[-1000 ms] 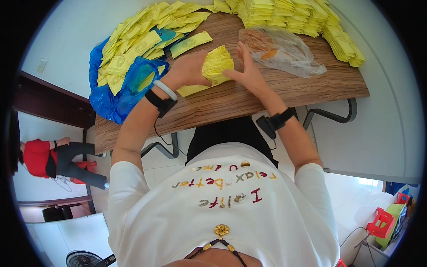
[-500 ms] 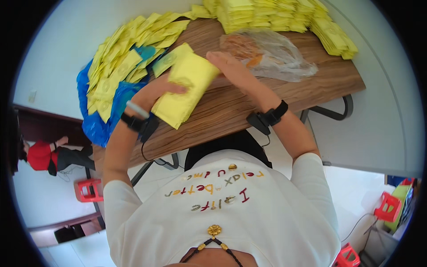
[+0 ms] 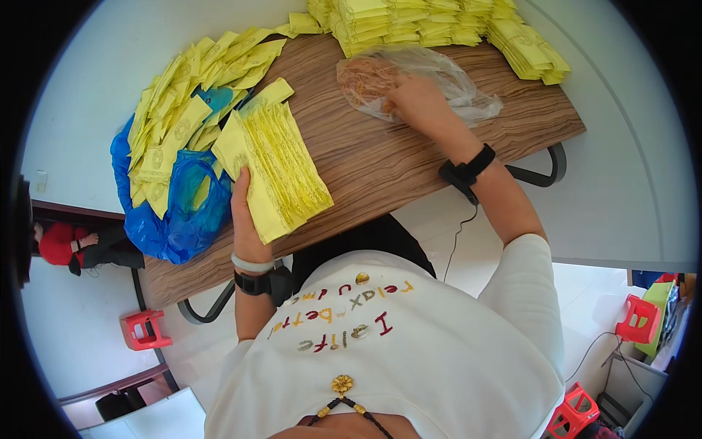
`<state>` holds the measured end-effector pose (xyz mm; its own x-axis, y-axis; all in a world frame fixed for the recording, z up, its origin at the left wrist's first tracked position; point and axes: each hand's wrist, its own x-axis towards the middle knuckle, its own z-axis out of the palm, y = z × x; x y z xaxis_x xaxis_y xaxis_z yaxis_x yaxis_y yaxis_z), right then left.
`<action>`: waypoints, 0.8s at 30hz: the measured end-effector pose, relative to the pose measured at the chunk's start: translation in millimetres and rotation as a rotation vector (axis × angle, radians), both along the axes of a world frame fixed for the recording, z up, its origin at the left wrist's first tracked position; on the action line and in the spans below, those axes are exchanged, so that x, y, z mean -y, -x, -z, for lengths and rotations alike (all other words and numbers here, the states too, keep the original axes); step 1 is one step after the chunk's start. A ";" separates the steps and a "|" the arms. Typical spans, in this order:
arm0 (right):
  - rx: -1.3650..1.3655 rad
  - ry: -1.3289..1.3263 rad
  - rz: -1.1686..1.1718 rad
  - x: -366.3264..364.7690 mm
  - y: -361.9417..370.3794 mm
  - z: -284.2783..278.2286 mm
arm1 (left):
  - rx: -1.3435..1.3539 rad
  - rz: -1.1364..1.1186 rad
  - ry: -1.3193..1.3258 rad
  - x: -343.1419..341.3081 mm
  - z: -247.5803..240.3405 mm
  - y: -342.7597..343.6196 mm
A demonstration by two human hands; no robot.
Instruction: Sorting and stacking yellow items on a table.
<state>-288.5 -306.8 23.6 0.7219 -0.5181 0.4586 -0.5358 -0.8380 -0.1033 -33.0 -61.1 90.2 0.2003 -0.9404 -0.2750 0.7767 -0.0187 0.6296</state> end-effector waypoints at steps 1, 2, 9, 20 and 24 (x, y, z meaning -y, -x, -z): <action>-0.033 0.000 0.017 3.4 2.8 2.5 | -0.019 -0.005 0.010 -2.6 0.3 4.5; -0.067 -0.001 0.032 3.3 2.0 -1.2 | -0.016 -0.008 0.013 -6.0 0.3 7.3; 0.220 -0.659 0.272 14.0 13.7 -15.3 | 0.085 -0.078 -0.009 -6.0 11.2 4.3; 0.861 -1.322 0.025 -6.9 5.8 -61.9 | -0.042 0.019 0.068 -4.1 15.9 -3.9; 0.823 -1.506 -0.140 -63.6 -40.2 -72.1 | -0.148 0.037 0.165 -8.5 24.7 -3.5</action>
<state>-248.3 -243.2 95.7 0.6380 -0.7647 -0.0903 0.1200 0.2146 -0.9693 -29.4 -52.7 65.5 0.1341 -0.9809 -0.1409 0.8613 0.0451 0.5061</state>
